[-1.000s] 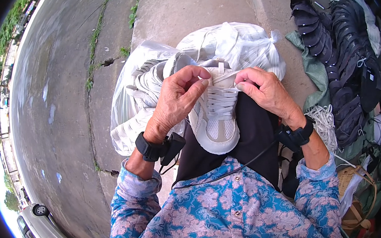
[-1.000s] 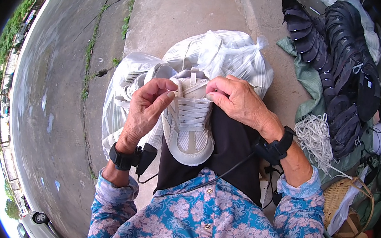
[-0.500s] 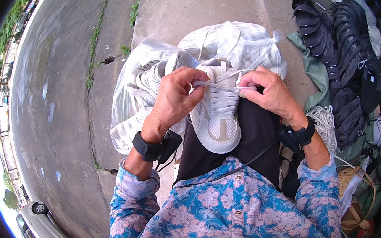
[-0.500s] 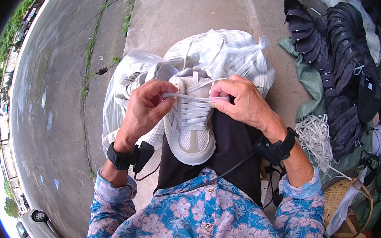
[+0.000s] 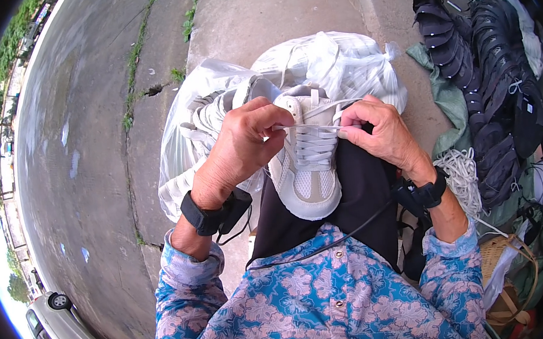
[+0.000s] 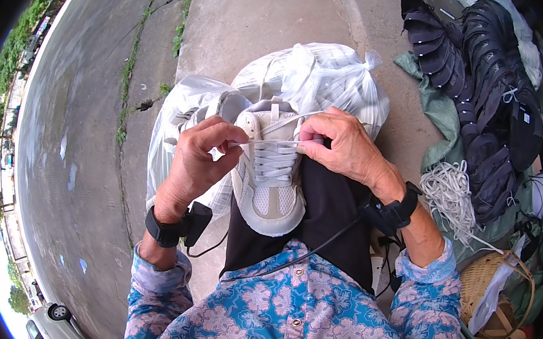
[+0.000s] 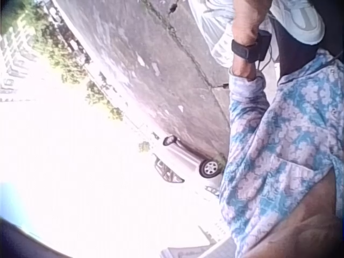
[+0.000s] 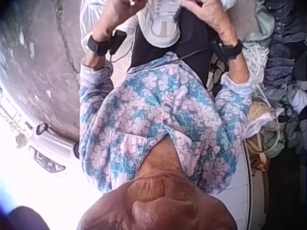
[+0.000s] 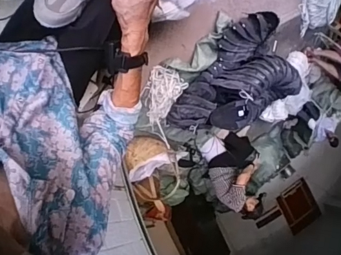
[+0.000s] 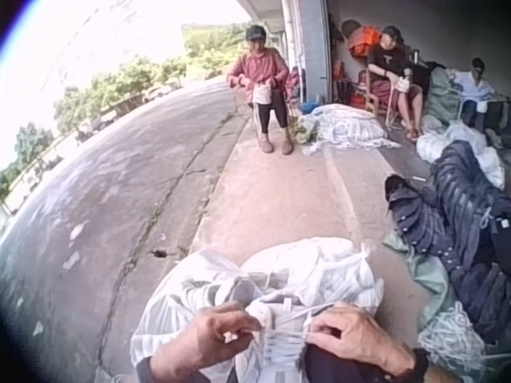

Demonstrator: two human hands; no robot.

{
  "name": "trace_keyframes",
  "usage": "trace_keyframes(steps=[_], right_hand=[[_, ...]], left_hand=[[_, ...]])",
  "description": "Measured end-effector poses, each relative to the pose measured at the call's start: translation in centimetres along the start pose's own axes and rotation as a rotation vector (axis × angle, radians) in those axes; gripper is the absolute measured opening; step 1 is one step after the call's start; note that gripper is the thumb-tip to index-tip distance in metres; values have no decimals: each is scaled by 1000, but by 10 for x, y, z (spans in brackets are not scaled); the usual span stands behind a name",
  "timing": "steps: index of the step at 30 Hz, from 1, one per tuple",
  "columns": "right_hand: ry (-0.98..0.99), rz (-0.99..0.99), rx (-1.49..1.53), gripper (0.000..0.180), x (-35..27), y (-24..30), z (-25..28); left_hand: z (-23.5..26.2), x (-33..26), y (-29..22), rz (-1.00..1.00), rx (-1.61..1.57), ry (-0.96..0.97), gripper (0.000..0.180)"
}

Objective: Lacing shoelaces into white sneakers while sitting outdoors at a shoe assembly area.

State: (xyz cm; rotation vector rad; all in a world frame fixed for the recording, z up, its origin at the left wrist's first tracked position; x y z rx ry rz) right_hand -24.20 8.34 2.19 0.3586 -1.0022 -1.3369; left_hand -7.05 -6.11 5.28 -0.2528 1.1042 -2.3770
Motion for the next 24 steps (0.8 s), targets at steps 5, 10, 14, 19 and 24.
trace_keyframes(steps=[5,10,14,19,24], right_hand=[[-1,-21,22,12,0,-1,-2],[-7,-65,34,11,1,1,-1],[-9,-70,41,12,0,1,-2],[21,-55,11,12,-1,-1,-2],[26,-56,-2,13,-1,-3,-3]], left_hand=[[-1,3,0,-102,43,-162,17],[-19,9,2,-118,120,-429,16],[-26,5,10,-97,103,-557,19],[-29,-2,16,30,-14,-632,17],[-27,-8,11,-38,-17,-545,16]])
Point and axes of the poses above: each hand's wrist, its own x-axis towards the middle knuckle, its own z-axis out of the back of the hand, y = z × x, the point moved 4 cm from there along x, towards the middle knuckle, and after that the axes turned 14 degrees about z, right-handed, at the moved point
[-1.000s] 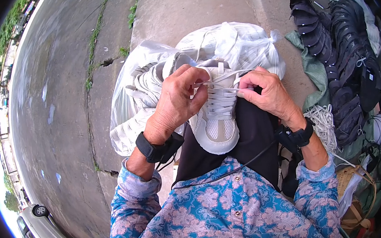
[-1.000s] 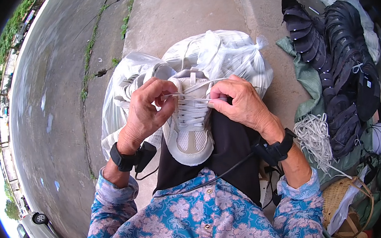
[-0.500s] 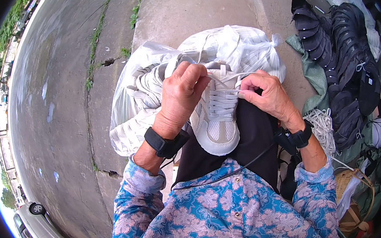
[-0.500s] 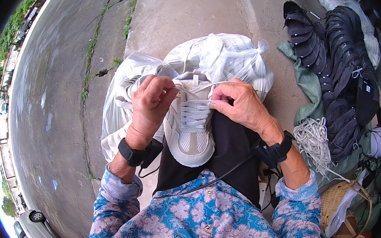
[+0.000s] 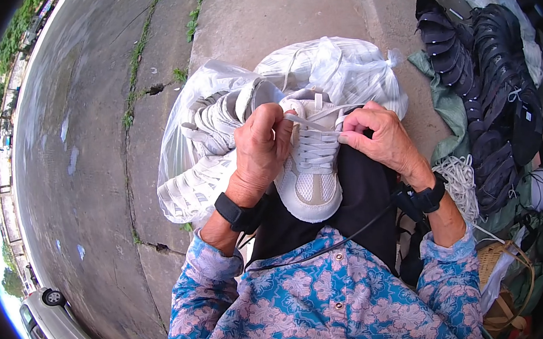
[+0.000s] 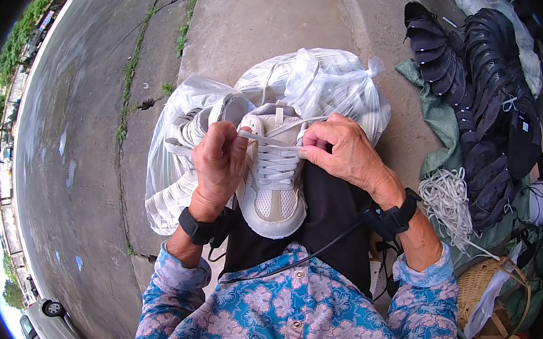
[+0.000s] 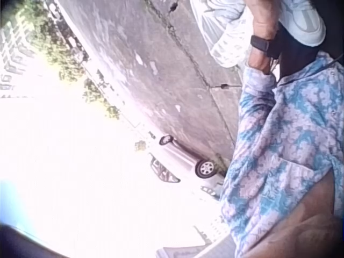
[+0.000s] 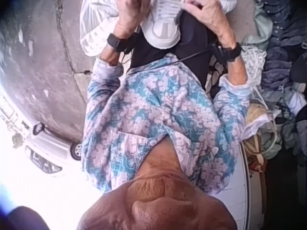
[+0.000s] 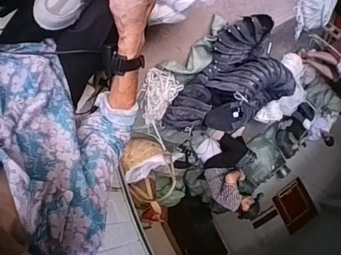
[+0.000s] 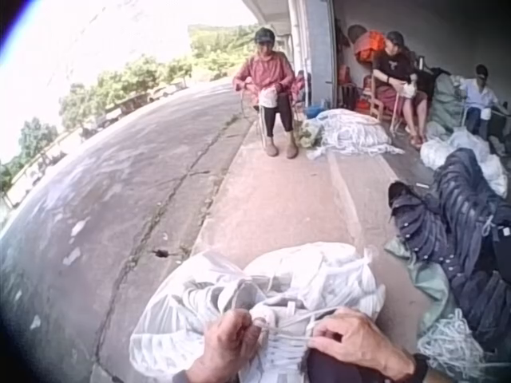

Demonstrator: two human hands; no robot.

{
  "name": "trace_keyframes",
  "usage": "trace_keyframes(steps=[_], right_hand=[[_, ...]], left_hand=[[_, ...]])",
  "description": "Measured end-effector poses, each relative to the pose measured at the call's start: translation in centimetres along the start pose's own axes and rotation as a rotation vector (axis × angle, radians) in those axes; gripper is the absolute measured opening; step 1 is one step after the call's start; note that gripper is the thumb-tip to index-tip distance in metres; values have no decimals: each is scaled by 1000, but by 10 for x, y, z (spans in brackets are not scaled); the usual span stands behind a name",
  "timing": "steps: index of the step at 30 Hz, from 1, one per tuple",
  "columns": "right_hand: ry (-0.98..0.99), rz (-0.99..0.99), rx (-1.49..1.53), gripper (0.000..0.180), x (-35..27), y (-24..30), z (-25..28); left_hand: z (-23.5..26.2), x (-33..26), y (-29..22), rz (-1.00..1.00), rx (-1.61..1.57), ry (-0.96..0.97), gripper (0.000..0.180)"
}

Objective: Lacing shoelaces into white sneakers while sitting outdoors at a shoe assembly area.

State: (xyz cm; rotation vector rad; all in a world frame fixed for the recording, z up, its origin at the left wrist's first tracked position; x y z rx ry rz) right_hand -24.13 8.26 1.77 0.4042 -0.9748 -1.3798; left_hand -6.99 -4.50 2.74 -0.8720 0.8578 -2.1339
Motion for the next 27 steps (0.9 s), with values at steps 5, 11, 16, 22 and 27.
trace_keyframes(steps=[5,11,16,22,27], right_hand=[[-4,-8,12,14,0,0,-1],[-14,36,7,11,-2,2,3],[-136,-111,165,12,-1,-7,10],[-97,20,-87,24,9,-22,5],[36,7,-153,25,7,-32,-2]], left_hand=[[3,-1,4,7,14,-106,15],[2,-7,13,58,74,-77,17],[5,-14,14,127,87,109,17],[16,-12,14,211,46,276,29],[40,10,3,171,36,284,28]])
Point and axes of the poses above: each hand's wrist, its own x-axis towards the middle knuckle, its own z-axis out of the back of the hand, y = z × x, the point moved 4 cm from there along x, towards the middle knuckle, and after that the axes turned 14 degrees about z, right-handed, at the moved point
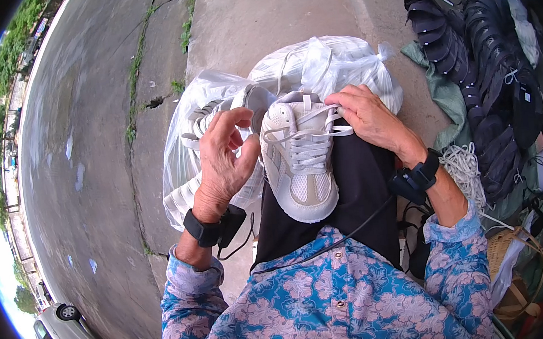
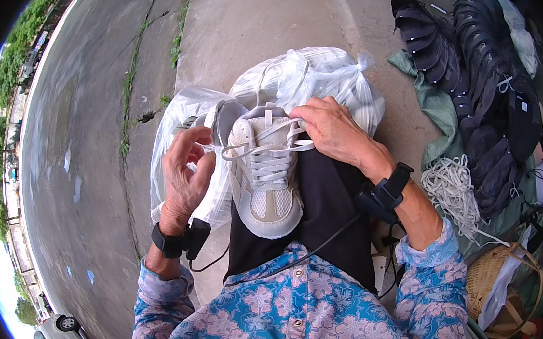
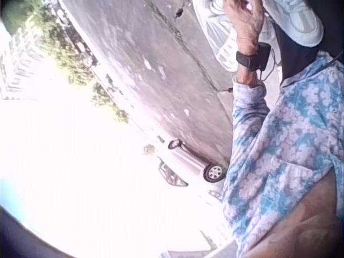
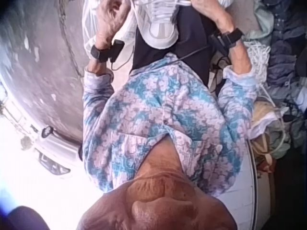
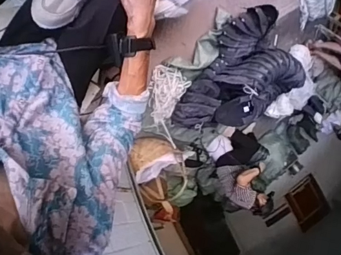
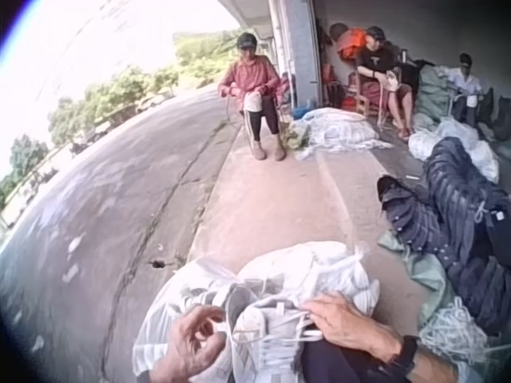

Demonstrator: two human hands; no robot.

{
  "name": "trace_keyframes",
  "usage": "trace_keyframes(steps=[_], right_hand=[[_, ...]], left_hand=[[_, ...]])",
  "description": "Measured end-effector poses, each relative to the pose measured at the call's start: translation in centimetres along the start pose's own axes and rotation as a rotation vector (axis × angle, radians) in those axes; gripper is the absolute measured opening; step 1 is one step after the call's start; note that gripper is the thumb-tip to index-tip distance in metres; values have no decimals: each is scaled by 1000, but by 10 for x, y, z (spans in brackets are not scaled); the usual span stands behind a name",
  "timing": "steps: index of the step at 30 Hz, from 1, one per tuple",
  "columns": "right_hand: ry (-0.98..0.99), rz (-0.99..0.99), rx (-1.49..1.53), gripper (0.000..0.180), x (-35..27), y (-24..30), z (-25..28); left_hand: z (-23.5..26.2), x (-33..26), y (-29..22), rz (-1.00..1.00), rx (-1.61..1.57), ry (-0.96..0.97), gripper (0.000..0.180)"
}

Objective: Lacing shoelaces into white sneakers while sitting outdoors at a shoe assembly area.

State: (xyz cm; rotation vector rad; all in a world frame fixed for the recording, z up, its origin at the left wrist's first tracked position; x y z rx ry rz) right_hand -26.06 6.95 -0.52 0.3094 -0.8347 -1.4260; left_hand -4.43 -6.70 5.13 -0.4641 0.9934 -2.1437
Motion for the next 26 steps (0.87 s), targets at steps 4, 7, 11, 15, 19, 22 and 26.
trace_keyframes(steps=[4,7,11,15,19,22,26], right_hand=[[4,-11,-27,17,5,3,7],[-42,-20,7,13,6,17,19],[-57,-144,154,13,-2,27,36],[-55,-93,111,15,-14,27,47],[12,15,-7,15,-25,26,47],[3,8,-8,14,-31,23,46],[7,-60,-30,13,-42,16,49]], left_hand=[[5,32,-27,20,2,-35,17],[-22,54,-42,-99,114,131,19],[-69,66,-55,-140,255,340,18],[-88,64,-65,-120,379,482,21],[-100,61,-69,-113,530,526,25],[-101,58,-65,-62,507,496,24],[-79,62,-43,357,-133,493,29]])
Point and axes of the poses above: each hand's wrist, its own x-axis towards the middle knuckle, its own z-axis out of the back of the hand, y = z × x, the point moved 4 cm from there along x, towards the middle knuckle, and after that the axes turned 14 degrees about z, right-handed, at the moved point
